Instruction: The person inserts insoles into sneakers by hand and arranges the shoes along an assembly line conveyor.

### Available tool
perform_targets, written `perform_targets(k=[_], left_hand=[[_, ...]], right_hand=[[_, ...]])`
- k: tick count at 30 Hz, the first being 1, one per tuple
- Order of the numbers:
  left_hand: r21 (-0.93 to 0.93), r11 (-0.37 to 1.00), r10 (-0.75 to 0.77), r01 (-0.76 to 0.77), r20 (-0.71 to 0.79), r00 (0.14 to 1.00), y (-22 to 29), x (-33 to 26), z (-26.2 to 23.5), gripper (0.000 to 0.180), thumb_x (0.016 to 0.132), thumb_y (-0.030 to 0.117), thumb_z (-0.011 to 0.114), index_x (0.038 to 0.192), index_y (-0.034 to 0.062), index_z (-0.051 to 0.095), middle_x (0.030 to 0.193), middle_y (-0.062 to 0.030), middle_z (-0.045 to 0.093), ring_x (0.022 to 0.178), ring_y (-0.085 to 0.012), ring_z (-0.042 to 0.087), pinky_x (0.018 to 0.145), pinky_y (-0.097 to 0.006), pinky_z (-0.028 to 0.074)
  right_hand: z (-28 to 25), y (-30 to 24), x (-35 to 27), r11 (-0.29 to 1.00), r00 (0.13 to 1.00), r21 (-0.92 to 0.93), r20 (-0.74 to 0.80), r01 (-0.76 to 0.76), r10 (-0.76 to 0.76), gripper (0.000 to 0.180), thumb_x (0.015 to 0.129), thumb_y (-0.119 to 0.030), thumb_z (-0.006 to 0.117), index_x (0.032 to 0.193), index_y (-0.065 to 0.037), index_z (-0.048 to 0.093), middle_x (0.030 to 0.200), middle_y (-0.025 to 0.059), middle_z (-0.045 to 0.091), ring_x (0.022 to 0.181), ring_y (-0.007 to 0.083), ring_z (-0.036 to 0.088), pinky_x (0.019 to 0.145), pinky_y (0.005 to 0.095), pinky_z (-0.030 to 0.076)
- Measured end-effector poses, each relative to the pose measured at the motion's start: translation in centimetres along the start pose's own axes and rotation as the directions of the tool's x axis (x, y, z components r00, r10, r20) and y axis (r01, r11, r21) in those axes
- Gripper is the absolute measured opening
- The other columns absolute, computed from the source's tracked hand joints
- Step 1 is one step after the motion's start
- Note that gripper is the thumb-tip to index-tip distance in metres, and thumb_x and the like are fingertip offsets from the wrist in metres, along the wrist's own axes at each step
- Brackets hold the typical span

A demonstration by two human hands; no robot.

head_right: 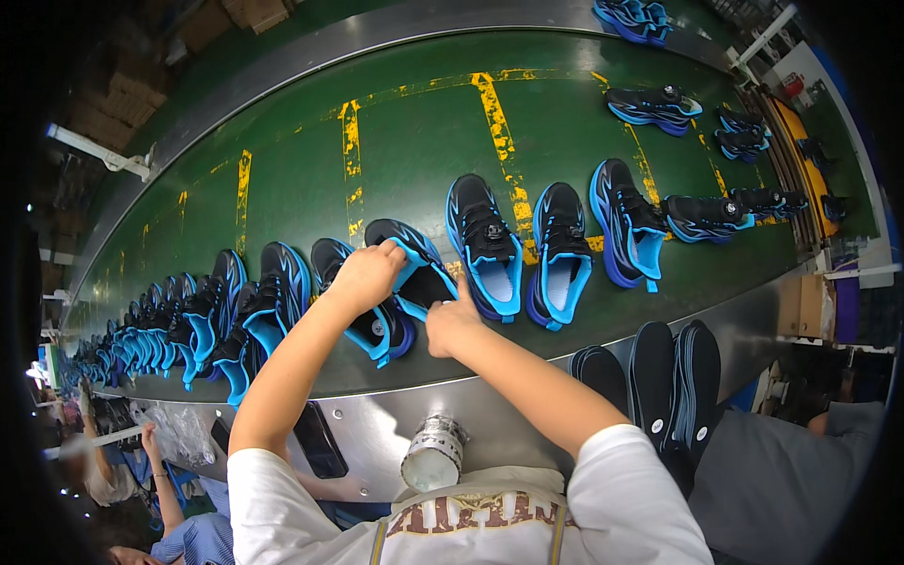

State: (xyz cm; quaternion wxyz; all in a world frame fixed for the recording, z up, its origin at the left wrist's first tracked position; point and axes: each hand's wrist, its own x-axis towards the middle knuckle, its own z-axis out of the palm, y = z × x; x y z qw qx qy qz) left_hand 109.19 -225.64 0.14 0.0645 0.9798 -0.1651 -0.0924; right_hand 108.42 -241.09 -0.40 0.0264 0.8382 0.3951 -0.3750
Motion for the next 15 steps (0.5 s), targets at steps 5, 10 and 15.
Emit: perform_targets(k=[5,10,15], left_hand=[[-0.236,0.926,-0.376,0.296,-0.479,0.793,-1.0,-2.1,-5.2,0.010,0.074,0.011,0.049,0.074,0.0011,0.051,0.074,-0.0113,0.054,0.066,-0.0232,0.056,0.057,-0.033,0.044],[-0.912,0.410,-0.646,-0.002,-0.292,0.705,2.2,-8.5,-7.3,0.026,0.082,0.026,0.049,0.079,0.0013,0.057,0.077,-0.0057,0.055,0.058,-0.0092,0.043,0.053,-0.024,0.036],[-0.995,0.014,-0.349,-0.101,-0.100,0.932,12.0,-15.3,-1.8,0.034,0.076,0.022,0.055,0.052,0.0069,0.037,0.057,-0.0060,0.046,0.051,-0.0110,0.038,0.047,-0.023,0.030]], right_hand=[[1.6,0.3,-0.8,0.959,0.967,0.235,-0.233,0.161,-0.105,0.037,0.071,-0.022,0.049,0.099,0.002,0.053,0.098,0.0151,0.056,0.097,0.0264,0.052,0.098,0.0513,0.007],[5.0,6.1,-5.6,0.885,0.505,0.284,-0.861,0.369,0.066,0.039,0.069,-0.017,0.055,0.103,-0.002,0.047,0.096,0.0137,0.054,0.095,0.0256,0.050,0.092,0.0450,0.024],[6.5,7.8,-4.7,1.000,0.621,-0.006,-0.784,0.003,-0.007,0.037,0.069,-0.028,0.060,0.097,-0.006,0.051,0.091,0.0086,0.054,0.096,0.0190,0.047,0.093,0.0464,0.022]])
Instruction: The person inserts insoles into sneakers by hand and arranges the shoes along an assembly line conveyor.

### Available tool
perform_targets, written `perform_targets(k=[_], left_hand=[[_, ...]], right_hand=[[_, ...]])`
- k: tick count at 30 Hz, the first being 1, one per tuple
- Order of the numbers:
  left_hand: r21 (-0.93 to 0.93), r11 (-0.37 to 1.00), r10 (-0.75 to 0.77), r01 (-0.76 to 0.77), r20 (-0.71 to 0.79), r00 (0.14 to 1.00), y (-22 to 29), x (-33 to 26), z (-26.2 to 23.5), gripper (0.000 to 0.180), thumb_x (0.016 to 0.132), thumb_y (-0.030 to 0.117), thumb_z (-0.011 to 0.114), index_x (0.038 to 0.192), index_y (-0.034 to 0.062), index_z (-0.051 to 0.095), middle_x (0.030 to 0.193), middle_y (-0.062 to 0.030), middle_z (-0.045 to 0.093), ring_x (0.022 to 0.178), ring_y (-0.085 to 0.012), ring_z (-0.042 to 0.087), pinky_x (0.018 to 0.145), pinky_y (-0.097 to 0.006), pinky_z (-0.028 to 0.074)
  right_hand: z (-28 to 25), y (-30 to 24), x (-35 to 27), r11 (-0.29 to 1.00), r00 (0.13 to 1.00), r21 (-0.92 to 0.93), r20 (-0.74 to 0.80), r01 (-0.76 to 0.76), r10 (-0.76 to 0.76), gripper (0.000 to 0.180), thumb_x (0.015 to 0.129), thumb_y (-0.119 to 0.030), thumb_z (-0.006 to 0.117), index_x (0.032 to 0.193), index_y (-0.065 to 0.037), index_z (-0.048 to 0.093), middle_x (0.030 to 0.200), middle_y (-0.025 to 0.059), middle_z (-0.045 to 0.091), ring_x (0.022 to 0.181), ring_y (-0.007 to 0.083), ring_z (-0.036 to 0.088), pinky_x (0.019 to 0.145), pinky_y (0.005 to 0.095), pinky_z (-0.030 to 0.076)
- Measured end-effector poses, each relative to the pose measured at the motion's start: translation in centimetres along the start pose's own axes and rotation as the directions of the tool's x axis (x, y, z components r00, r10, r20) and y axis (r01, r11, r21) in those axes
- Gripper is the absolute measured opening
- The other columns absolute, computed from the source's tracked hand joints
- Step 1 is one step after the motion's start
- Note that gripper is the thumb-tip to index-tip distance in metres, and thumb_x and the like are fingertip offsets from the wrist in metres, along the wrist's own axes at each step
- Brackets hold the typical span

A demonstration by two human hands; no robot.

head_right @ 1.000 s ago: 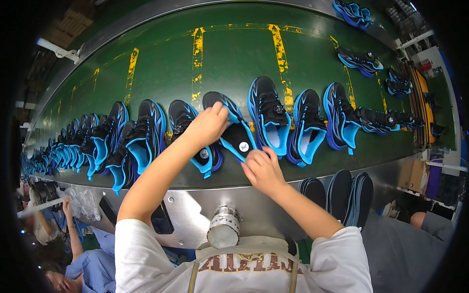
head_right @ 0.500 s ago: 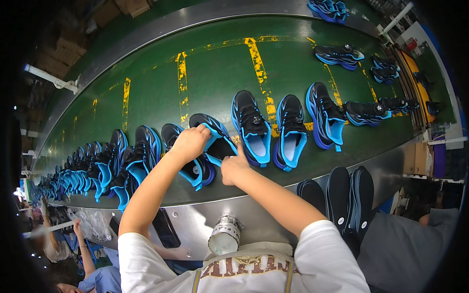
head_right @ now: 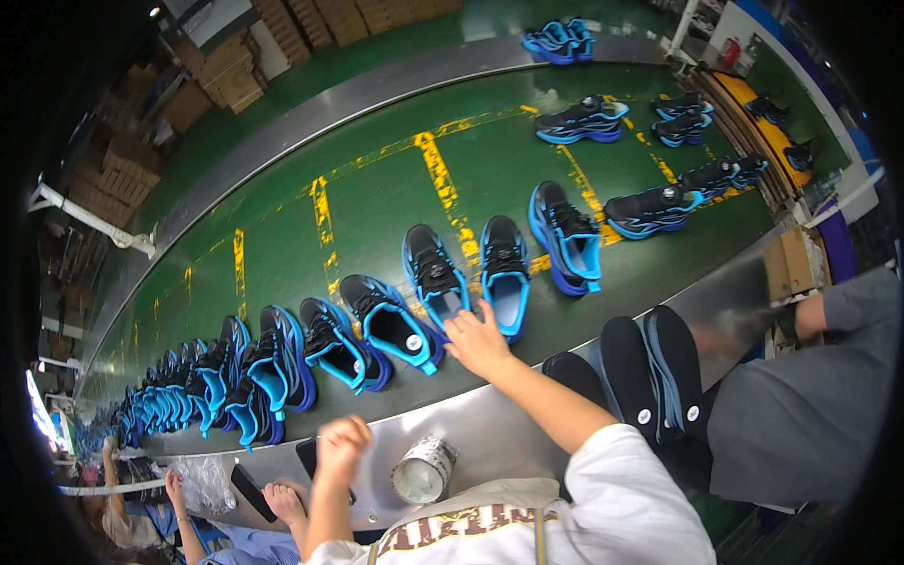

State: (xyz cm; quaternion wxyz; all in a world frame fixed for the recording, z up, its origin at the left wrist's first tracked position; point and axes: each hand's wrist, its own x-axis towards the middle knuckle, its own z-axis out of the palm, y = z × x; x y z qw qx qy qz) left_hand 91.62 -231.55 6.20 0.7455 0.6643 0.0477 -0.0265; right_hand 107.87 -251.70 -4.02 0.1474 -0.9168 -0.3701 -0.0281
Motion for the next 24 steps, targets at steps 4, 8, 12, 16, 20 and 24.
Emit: perform_targets(k=[4,8,12,16,20,24], left_hand=[[0.313,0.941,-0.092,0.131,-0.135,0.987,-3.2,-4.6,4.9,0.020,0.069,0.001,0.050,0.058,0.0060,0.035,0.057,-0.0005,0.036,0.054,-0.0071,0.033,0.047,-0.021,0.028],[0.772,0.606,0.291,-0.191,0.007,0.957,-5.1,-5.3,7.6,0.015,0.064,0.001,0.055,0.069,0.0011,0.040,0.064,-0.0124,0.042,0.057,-0.0253,0.043,0.052,-0.034,0.036],[0.901,0.310,0.375,-0.303,0.177,0.910,-6.7,-6.0,8.0,0.024,0.066,0.002,0.053,0.090,-0.0024,0.050,0.083,-0.0181,0.048,0.070,-0.0332,0.049,0.061,-0.038,0.041],[0.903,0.265,0.423,-0.338,0.206,0.882,-6.8,-6.3,7.9,0.023,0.066,0.005,0.054,0.088,-0.0030,0.051,0.083,-0.0191,0.048,0.071,-0.0325,0.049,0.061,-0.039,0.041],[0.813,0.337,0.369,-0.474,0.349,0.861,-8.2,-6.4,7.6,0.019,0.073,0.007,0.048,0.089,-0.0025,0.047,0.084,-0.0237,0.046,0.075,-0.0388,0.046,0.065,-0.042,0.038],[0.637,0.280,0.553,-0.719,0.505,0.663,-11.9,-3.4,5.6,0.030,0.059,0.004,0.053,0.088,-0.0033,0.050,0.079,-0.0211,0.048,0.073,-0.0339,0.049,0.065,-0.043,0.039]], right_hand=[[0.0,3.7,-0.6,0.995,0.997,-0.080,-0.031,0.061,-0.064,0.020,0.069,-0.030,0.059,0.075,-0.011,0.056,0.075,0.0021,0.056,0.085,0.0159,0.049,0.087,0.0427,0.027],[-3.3,12.2,-3.5,0.968,0.976,-0.147,-0.115,-0.203,0.187,0.022,0.070,-0.032,0.059,0.075,-0.010,0.058,0.075,0.0021,0.056,0.086,0.0154,0.050,0.088,0.0398,0.026],[-7.0,13.4,-4.6,0.848,0.899,-0.299,-0.149,-0.437,0.411,0.032,0.071,-0.026,0.059,0.098,-0.011,0.052,0.099,0.0069,0.052,0.099,0.0196,0.044,0.090,0.0485,0.023],[-9.1,7.7,-9.8,0.960,0.862,0.081,-0.424,-0.268,0.276,0.036,0.069,-0.021,0.058,0.101,-0.006,0.051,0.099,0.0077,0.051,0.099,0.0218,0.045,0.088,0.0444,0.026],[-11.1,2.1,-22.3,0.860,0.770,0.236,-0.384,-0.453,0.510,0.024,0.075,-0.022,0.054,0.094,-0.008,0.055,0.088,0.0080,0.058,0.091,0.0221,0.051,0.090,0.0426,0.025],[-8.5,-5.4,-35.5,0.606,0.565,0.253,-0.219,-0.755,0.796,0.019,0.071,-0.021,0.058,0.085,-0.008,0.057,0.074,0.0070,0.058,0.074,0.0220,0.054,0.077,0.0401,0.032]])
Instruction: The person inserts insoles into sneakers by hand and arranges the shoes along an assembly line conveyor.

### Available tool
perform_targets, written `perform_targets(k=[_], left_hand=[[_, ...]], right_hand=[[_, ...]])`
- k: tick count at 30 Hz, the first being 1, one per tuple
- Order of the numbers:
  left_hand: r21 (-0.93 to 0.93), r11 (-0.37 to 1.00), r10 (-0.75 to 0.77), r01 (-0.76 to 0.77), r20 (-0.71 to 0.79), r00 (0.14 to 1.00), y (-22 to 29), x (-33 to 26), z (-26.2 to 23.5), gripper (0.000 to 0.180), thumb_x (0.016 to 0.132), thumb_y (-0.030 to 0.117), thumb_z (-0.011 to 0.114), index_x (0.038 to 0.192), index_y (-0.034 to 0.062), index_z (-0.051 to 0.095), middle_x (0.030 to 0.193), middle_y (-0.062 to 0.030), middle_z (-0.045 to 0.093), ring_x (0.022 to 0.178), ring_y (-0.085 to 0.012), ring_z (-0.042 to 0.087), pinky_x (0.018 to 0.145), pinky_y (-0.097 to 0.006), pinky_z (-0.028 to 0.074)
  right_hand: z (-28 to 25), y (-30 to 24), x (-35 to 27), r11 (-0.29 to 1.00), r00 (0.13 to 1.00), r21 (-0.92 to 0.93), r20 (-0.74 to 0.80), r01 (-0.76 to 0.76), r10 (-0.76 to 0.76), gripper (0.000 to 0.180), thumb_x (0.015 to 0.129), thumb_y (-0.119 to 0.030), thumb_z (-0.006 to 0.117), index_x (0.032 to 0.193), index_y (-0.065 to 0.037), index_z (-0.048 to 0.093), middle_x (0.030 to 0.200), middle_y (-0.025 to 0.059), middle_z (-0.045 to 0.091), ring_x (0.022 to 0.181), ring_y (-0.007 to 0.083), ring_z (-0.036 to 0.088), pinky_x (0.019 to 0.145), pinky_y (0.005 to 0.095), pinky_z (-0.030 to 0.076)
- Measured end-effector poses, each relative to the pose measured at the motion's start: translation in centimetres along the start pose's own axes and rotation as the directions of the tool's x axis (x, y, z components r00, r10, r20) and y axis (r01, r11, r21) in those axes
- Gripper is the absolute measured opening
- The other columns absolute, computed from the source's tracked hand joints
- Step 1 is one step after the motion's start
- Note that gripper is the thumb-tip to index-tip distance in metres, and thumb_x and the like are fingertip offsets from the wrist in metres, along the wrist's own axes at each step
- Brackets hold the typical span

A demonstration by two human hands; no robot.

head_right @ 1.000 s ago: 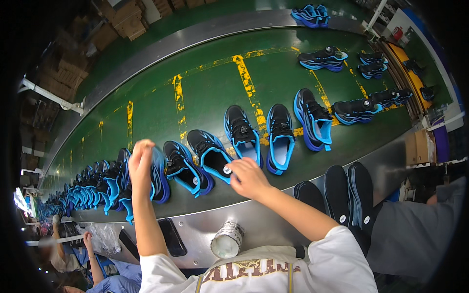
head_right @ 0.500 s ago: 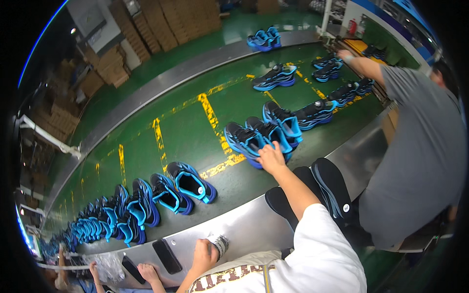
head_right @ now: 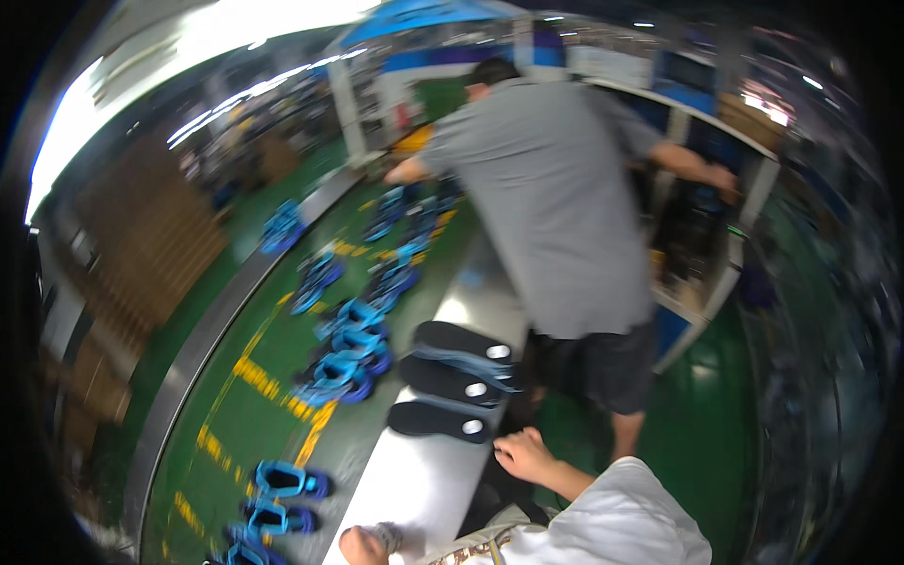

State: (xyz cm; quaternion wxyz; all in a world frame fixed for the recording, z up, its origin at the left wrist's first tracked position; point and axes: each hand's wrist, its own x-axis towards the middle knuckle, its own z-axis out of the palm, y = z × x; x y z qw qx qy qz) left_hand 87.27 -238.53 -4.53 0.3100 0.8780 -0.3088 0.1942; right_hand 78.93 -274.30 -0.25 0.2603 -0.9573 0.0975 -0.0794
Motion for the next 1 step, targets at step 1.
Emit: perform_targets(k=[1], left_hand=[[-0.076,0.994,0.081,-0.080,0.012,0.997,-0.02,1.73,2.12,0.030,0.059,0.004,0.053,0.088,-0.0033,0.050,0.079,-0.0211,0.048,0.073,-0.0339,0.049,0.065,-0.043,0.039]], right_hand=[[-1.27,0.87,-1.85,0.996,0.995,-0.037,-0.071,-0.078,0.076,0.019,0.071,-0.021,0.058,0.085,-0.008,0.057,0.074,0.0070,0.058,0.074,0.0220,0.054,0.077,0.0401,0.032]])
